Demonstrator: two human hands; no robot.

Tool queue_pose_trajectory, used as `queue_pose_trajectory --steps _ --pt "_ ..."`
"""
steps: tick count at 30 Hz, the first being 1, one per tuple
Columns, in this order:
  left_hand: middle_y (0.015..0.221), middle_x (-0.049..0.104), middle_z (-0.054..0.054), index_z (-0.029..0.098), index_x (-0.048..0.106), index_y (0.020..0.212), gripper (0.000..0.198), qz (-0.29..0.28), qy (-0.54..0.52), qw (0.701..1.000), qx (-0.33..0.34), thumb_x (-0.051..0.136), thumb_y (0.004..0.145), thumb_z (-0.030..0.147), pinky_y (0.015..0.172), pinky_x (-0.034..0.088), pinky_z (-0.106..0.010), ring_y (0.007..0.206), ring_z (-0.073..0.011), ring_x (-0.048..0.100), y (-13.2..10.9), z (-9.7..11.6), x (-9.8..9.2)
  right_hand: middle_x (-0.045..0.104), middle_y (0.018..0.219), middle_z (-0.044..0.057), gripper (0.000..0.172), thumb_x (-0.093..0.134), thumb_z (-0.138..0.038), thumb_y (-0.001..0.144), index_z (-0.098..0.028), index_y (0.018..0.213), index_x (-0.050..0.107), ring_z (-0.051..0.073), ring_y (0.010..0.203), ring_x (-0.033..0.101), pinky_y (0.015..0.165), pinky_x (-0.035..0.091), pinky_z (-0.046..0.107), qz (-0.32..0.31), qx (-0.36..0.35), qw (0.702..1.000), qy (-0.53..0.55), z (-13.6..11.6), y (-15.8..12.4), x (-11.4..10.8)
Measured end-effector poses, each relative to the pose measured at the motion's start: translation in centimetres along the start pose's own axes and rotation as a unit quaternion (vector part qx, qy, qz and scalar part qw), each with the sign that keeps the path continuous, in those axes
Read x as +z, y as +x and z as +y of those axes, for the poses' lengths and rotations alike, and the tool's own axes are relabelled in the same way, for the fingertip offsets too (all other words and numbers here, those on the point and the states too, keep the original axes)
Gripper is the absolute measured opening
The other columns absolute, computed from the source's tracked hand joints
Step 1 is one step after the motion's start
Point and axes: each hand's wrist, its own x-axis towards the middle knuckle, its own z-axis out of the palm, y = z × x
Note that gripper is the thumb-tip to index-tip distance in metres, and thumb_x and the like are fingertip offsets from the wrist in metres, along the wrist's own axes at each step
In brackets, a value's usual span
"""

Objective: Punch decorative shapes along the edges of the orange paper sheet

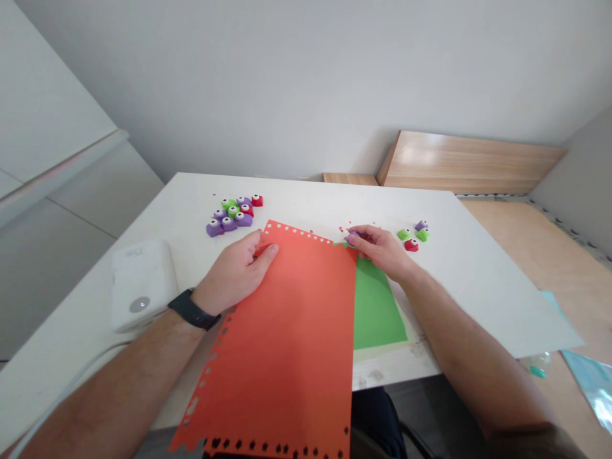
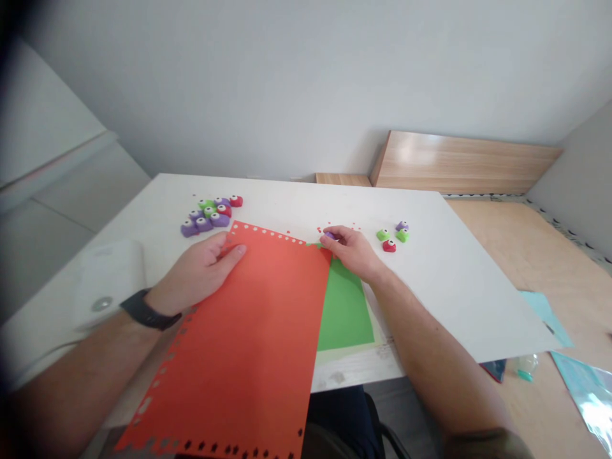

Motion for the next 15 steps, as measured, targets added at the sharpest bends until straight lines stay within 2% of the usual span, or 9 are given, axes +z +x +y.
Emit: queue_pose_trajectory --steps 6,10,15 --pt "0.083 0.069 -0.002 0.022 0.058 0.09 0.031 -0.012 0.003 1.0 0.002 0.049 0.097 0.05 0.069 0.043 -0.032 0.077 -0.0223 0.059 0.01 -0.18 0.02 0.068 0.088 0.002 0.049 0.071 -0.059 0.086 -0.02 0.117 0.073 0.01 0.059 0.048 0.053 0.035 0.027 -0.003 0.003 1.0 0.001 -0.8 -0.17 -0.44" --pt "0.089 0.071 -0.002 0.022 0.059 0.093 0.031 -0.017 0.001 1.0 0.005 0.048 0.098 0.051 0.074 0.044 -0.033 0.081 -0.0224 0.062 0.13 -0.54 0.12 0.067 0.085 0.001 0.048 0.071 -0.06 0.086 -0.021 0.115 0.073 0.009 0.056 0.042 0.05 0.03 0.026 -0.03 0.013 0.999 0.021 -0.86 -0.26 -0.75" --pt "0.091 0.071 -0.002 0.022 0.058 0.094 0.03 -0.016 -0.014 1.0 0.012 0.047 0.099 0.05 0.073 0.044 -0.033 0.082 -0.0218 0.063 0.2 -0.82 0.26 0.066 0.085 0.001 0.046 0.07 -0.06 0.086 -0.021 0.111 0.073 0.009 0.056 0.044 0.05 0.03 0.027 -0.052 0.013 0.998 0.025 -0.93 -0.38 -0.99"
